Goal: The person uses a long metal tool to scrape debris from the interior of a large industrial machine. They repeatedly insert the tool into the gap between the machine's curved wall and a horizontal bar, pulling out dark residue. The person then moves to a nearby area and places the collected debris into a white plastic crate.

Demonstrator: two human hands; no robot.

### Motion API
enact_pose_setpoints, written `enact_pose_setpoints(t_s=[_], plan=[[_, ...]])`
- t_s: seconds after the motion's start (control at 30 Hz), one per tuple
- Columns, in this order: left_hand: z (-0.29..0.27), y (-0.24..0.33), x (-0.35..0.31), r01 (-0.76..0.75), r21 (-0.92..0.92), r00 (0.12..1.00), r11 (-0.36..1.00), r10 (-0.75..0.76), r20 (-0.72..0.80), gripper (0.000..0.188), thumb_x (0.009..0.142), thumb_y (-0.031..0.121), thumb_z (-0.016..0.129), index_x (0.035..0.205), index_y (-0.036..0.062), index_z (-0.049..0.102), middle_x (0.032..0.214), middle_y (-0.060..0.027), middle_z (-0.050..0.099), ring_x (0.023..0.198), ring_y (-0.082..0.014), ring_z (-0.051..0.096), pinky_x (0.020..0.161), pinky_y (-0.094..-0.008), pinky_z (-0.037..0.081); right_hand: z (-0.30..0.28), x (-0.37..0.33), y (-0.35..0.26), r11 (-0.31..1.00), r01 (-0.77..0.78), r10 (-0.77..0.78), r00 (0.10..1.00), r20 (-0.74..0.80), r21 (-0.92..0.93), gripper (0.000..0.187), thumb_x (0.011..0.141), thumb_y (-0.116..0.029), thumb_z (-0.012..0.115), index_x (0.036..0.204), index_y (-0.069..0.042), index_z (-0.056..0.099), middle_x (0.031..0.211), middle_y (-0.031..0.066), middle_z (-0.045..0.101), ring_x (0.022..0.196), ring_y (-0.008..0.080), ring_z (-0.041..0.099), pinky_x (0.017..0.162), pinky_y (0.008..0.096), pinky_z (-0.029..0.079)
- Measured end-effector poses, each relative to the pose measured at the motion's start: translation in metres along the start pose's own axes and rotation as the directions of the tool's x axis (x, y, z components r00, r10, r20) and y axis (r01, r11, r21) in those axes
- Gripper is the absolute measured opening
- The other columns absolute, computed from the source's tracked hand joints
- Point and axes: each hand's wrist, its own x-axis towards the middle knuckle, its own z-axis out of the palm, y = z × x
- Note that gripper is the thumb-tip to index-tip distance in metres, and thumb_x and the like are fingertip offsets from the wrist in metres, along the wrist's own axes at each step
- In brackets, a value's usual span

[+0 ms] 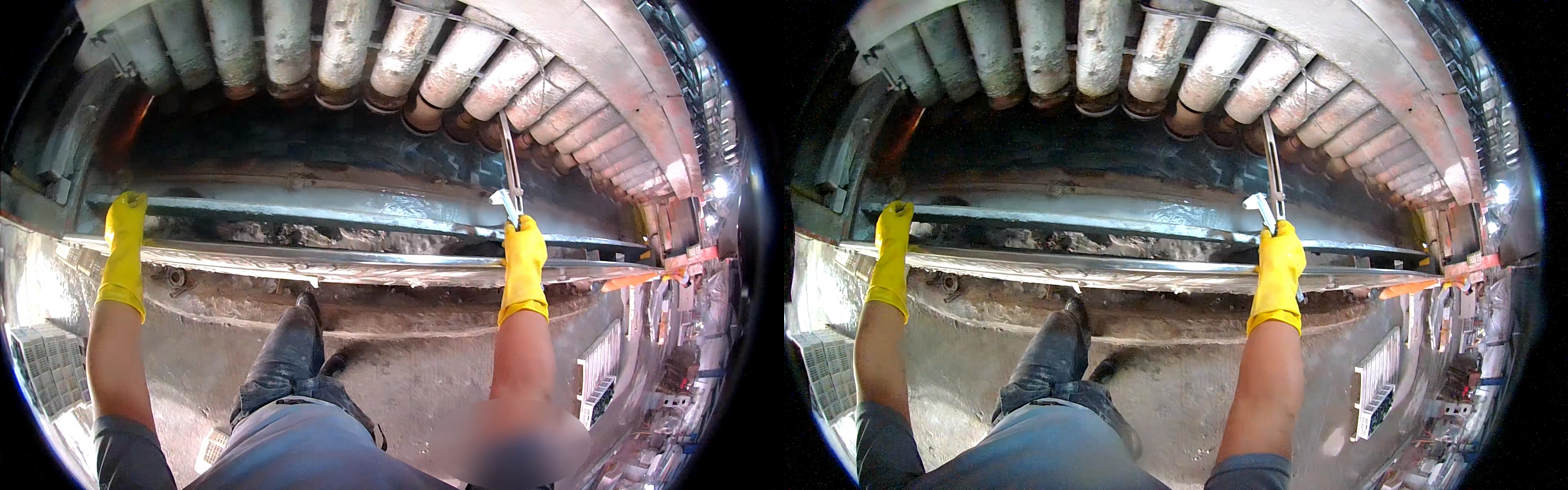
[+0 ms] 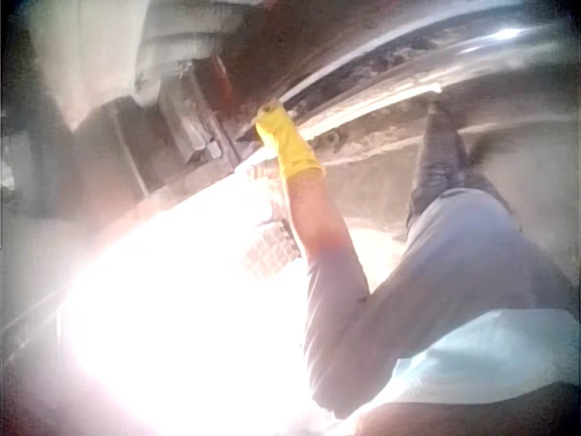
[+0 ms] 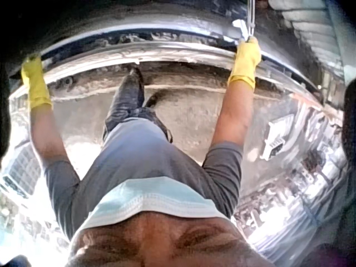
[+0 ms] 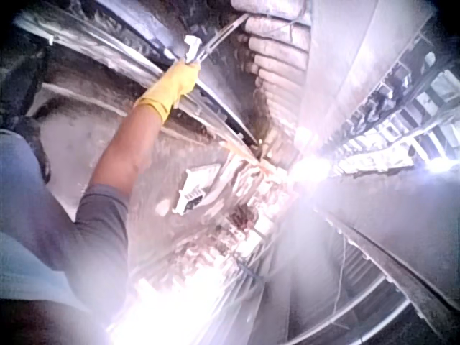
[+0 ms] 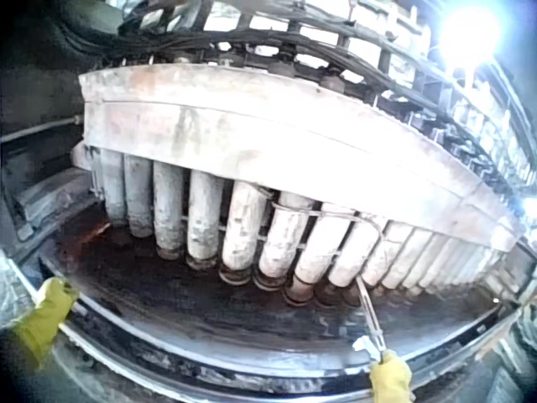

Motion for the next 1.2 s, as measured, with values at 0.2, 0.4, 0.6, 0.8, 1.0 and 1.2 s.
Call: enact_pose_setpoints(t_s=[0.2, 0.4, 0.6, 0.8, 1.0, 1.2], plan=[[-0.001, 0.007, -0.025, 0.069, 0.018, 0.996, 0.997, -0.070, 0.050, 0.044, 0.090, 0.045, 0.069, 0.111, 0.0063, 0.073, 0.101, -0.0181, 0.076, 0.098, -0.0366, 0.073, 0.085, -0.0435, 0.056, 0.005, -0.015, 0.020, 1.000, 0.002, -0.002, 1.000, 0.022, 0.022, 0.037, 0.097, -0.029, 0.068, 0.131, -0.013, 0.065, 0.092, 0.0087, 0.073, 0.076, 0.0240, 0.073, 0.060, 0.0378, 0.062], [0.006, -0.010, -0.040, -0.003, 0.034, 0.998, 0.999, 0.005, -0.068, 0.037, 0.090, 0.041, 0.072, 0.102, 0.0067, 0.073, 0.091, -0.0156, 0.076, 0.087, -0.0327, 0.074, 0.076, -0.0411, 0.055, 0.008, -0.034, 0.034, 0.999, -0.002, 0.001, 1.000, 0.015, 0.041, 0.033, 0.099, -0.027, 0.066, 0.130, -0.013, 0.063, 0.087, 0.0066, 0.071, 0.073, 0.0215, 0.071, 0.058, 0.0361, 0.060], [0.004, -0.010, -0.055, 0.064, -0.017, 0.998, 0.998, -0.065, -0.021, 0.038, 0.089, 0.041, 0.072, 0.105, 0.0067, 0.073, 0.095, -0.0170, 0.076, 0.091, -0.0357, 0.073, 0.079, -0.0433, 0.055, 0.015, -0.040, 0.049, 0.997, 0.008, -0.007, 1.000, -0.003, 0.078, 0.031, 0.099, -0.028, 0.067, 0.126, -0.012, 0.064, 0.087, 0.0061, 0.071, 0.072, 0.0213, 0.071, 0.055, 0.0367, 0.059], [-0.004, -0.008, -0.065, 0.057, 0.017, 0.996, 0.998, -0.056, -0.066, 0.042, 0.088, 0.043, 0.071, 0.110, 0.0071, 0.073, 0.106, -0.0203, 0.074, 0.102, -0.0407, 0.070, 0.086, -0.0473, 0.055, 0.022, -0.037, 0.068, 0.998, 0.062, -0.061, 0.998, -0.021, 0.022, 0.035, 0.097, -0.029, 0.069, 0.127, -0.012, 0.065, 0.091, 0.0095, 0.074, 0.075, 0.0245, 0.072, 0.056, 0.0391, 0.060], [-0.008, 0.004, -0.075, 0.050, 0.045, 0.992, 0.998, -0.044, -0.114, 0.037, 0.088, 0.040, 0.073, 0.104, 0.0069, 0.073, 0.094, -0.0193, 0.074, 0.090, -0.0395, 0.072, 0.076, -0.0463, 0.055, 0.024, -0.041, 0.068, 0.996, 0.057, -0.054, 0.998, -0.039, 0.062, 0.037, 0.095, -0.031, 0.069, 0.127, -0.012, 0.067, 0.089, 0.0107, 0.073, 0.076, 0.0267, 0.071, 0.054, 0.0411, 0.058], [-0.020, 0.018, -0.086, 0.076, 0.062, 0.991, 0.995, -0.068, -0.117, 0.039, 0.088, 0.043, 0.068, 0.107, 0.0091, 0.074, 0.104, -0.0198, 0.073, 0.100, -0.0425, 0.068, 0.087, -0.0499, 0.054, 0.030, -0.048, 0.070, 0.985, 0.050, -0.040, 0.997, -0.064, 0.163, 0.034, 0.096, -0.032, 0.067, 0.125, -0.015, 0.066, 0.082, 0.0057, 0.067, 0.068, 0.0233, 0.066, 0.049, 0.0399, 0.054]])
